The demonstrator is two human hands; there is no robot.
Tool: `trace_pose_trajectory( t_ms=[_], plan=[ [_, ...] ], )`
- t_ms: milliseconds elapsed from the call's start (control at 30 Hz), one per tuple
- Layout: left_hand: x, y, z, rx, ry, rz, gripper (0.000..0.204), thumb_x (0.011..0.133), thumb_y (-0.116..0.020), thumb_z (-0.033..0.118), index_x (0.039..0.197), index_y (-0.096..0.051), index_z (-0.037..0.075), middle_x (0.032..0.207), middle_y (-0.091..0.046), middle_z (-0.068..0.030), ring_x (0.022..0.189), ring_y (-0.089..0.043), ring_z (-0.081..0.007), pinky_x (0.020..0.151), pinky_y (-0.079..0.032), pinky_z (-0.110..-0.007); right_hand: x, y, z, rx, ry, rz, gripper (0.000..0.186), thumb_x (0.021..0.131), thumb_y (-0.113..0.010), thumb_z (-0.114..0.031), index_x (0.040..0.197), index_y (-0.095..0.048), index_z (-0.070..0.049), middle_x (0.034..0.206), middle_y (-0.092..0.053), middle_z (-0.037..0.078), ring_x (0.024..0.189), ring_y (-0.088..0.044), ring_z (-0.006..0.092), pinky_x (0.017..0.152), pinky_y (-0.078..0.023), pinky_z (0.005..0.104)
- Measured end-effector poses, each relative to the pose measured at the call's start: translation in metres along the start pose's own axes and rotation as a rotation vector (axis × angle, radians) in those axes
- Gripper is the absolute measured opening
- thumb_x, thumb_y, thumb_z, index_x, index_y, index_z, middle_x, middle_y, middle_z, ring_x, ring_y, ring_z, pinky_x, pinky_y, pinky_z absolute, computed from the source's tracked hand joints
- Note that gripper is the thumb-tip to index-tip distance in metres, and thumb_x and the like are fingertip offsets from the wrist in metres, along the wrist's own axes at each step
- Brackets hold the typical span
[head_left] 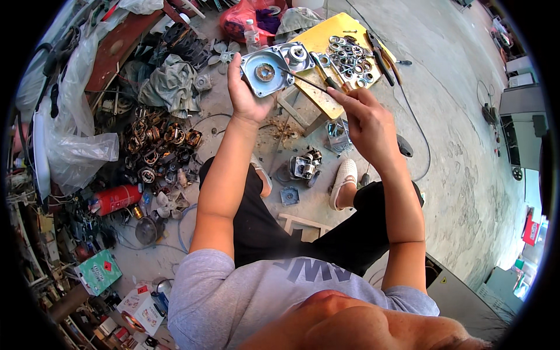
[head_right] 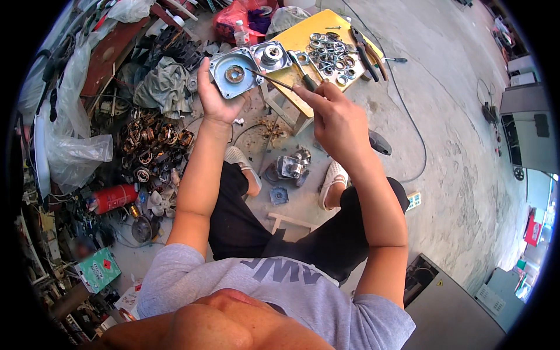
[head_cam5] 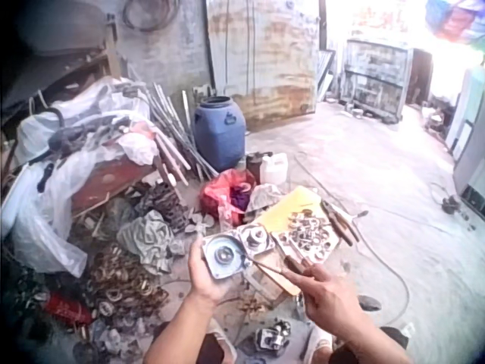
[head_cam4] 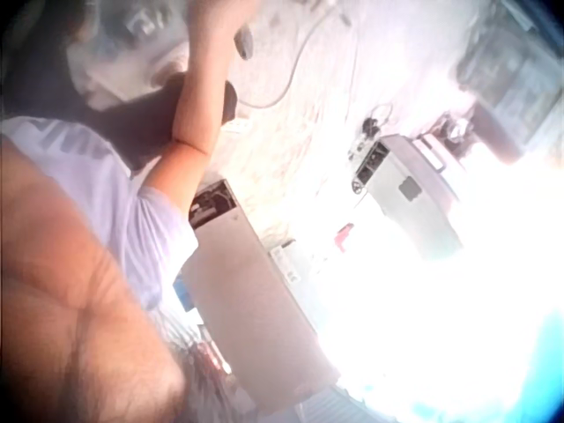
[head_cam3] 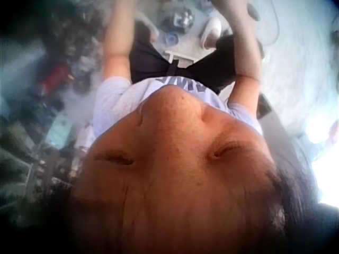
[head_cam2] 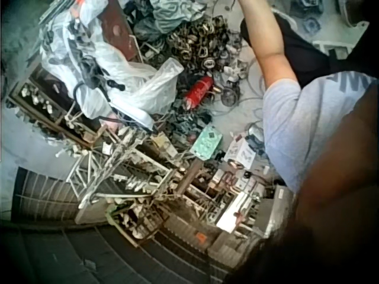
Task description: The person disassembles mechanical motor components by hand and with tools, pulling out internal parts with pliers and loosening pieces with a screwdriver.
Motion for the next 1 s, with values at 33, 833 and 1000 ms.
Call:
trace_pose_trajectory(
  t_ms=[33, 833, 1000],
  plan=[
    [0.0, -0.001, 0.0, 0.016, -0.044, 0.013, 0.064, 0.097, -0.039, 0.053, 0.127, -0.054, -0.002, 0.121, -0.063, -0.0181, 0.111, -0.062, -0.0326, 0.097, -0.049, -0.049, -0.001, -0.001, 0.0, -0.047, 0.002, -0.002, 0.047, 0.084, -0.06, 0.001, 0.124, -0.068, -0.023, 0.094, -0.062, 0.009, 0.081, -0.065, 0.0285, 0.066, -0.051, 0.039],
    [-0.004, -0.021, -0.002, 0.325, -0.395, -0.084, 0.059, 0.098, -0.038, 0.047, 0.127, -0.051, -0.002, 0.119, -0.063, -0.0172, 0.111, -0.061, -0.0298, 0.098, -0.048, -0.044, -0.005, -0.016, -0.001, 0.261, -0.2, -0.229, 0.049, 0.087, -0.052, 0.002, 0.131, -0.063, -0.017, 0.077, -0.06, 0.016, 0.068, -0.059, 0.0247, 0.07, -0.049, 0.0342],
    [0.0, -0.015, -0.008, 0.202, -0.331, -0.086, 0.061, 0.098, -0.037, 0.049, 0.127, -0.052, -0.002, 0.119, -0.063, -0.0178, 0.112, -0.061, -0.0323, 0.097, -0.048, -0.046, -0.008, -0.023, 0.0, 0.332, -0.241, -0.189, 0.049, 0.088, -0.052, 0.003, 0.131, -0.063, -0.017, 0.077, -0.061, 0.013, 0.068, -0.058, 0.0195, 0.069, -0.049, 0.0315]
  ],
)
Point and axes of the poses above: each hand's wrist, its own x-axis towards the middle knuckle, its own y-axis out of the back of the hand, z = x × y, the point moved 5 cm from there along x, towards the middle knuckle
